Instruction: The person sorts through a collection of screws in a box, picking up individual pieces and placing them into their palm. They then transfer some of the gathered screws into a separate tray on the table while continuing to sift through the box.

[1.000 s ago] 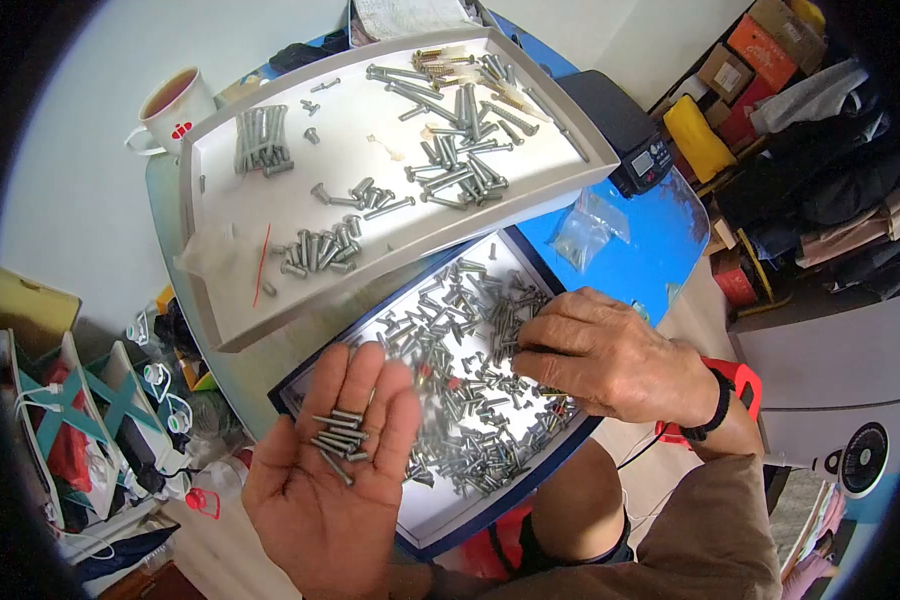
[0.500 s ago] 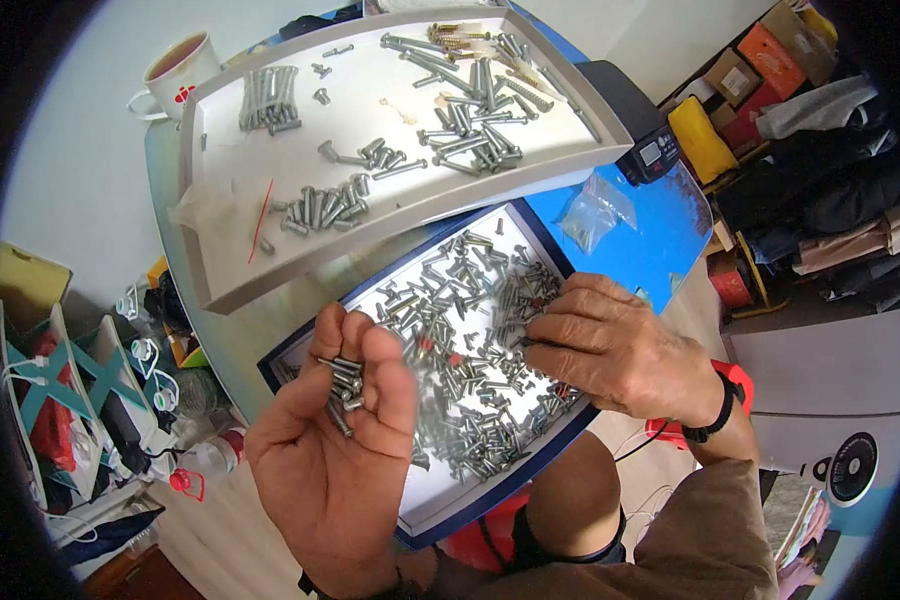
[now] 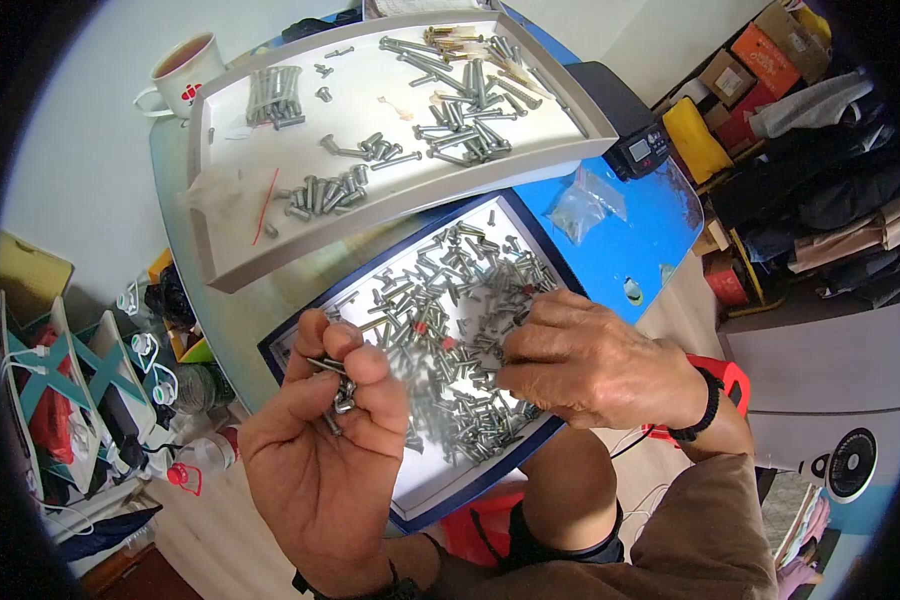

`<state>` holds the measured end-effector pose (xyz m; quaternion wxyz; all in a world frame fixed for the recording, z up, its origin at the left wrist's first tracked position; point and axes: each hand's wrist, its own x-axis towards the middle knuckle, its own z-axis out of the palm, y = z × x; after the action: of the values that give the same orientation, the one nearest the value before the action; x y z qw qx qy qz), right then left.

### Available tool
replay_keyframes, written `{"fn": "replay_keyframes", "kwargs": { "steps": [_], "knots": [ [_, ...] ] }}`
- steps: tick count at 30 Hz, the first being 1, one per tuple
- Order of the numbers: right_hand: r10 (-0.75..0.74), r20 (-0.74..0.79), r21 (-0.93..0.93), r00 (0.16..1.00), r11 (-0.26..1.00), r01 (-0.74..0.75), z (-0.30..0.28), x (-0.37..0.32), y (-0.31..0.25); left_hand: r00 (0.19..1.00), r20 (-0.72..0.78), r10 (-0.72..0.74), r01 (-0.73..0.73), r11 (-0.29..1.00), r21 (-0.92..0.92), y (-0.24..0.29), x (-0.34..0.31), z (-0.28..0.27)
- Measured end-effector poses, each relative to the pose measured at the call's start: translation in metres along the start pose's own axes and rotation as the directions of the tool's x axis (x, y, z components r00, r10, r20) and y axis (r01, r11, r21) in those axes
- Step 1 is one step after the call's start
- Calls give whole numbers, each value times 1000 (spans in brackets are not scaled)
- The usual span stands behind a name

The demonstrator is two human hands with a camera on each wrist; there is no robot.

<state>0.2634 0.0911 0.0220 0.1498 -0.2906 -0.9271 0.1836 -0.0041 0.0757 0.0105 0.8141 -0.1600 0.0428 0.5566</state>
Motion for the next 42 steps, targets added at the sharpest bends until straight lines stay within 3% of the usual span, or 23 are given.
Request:
{"fn": "replay_keyframes", "kwargs": {
  "steps": [7, 10, 14, 21, 27, 30, 35, 39, 41, 42],
  "knots": [
    [-13, 35, -131, 999, 991, 18, 4, 8, 2, 999, -42, 29, -27, 999, 43, 7, -2, 6],
    [82, -59, -138, 995, 986, -89, -1, 9, 1, 1000, -26, 10, -8, 998, 67, 9, 0, 9],
    [67, -115, -157, 991, 984, -84, 0, 19, -3, 999, -50, 6, -4, 999, 48, 10, 3, 12],
    [-110, 77, -58, 991, 992, 114, 14, 36, -5, 1000, 14, -9, 9, 1000, 3, 13, 10, 4],
    [24, 109, -61, 994, 998, -17, -3, 31, -2, 1000, 17, -10, 10, 1000, -6, 16, 10, 5],
    [59, 29, 13, 998, 998, -59, -2, 26, -1, 1000, 22, -21, 21, 1000, -5, 17, 11, 4],
    [164, -6, -163, 986, 973, -163, -1, 23, -4, 1000, -6, -7, 7, 1000, 8, 16, 12, 5],
    [57, -35, 38, 998, 998, -55, 2, 34, -10, 999, 31, -15, 15, 1000, 17, 18, 13, 3],
    [-71, 4, -136, 997, 988, 71, 12, 42, -14, 1000, 20, -9, 8, 1000, 30, 17, 13, 3],
    [-39, 72, -226, 997, 973, 55, 16, 41, -14, 1000, 21, -11, 10, 999, 32, 17, 14, 2]
  ]
}}
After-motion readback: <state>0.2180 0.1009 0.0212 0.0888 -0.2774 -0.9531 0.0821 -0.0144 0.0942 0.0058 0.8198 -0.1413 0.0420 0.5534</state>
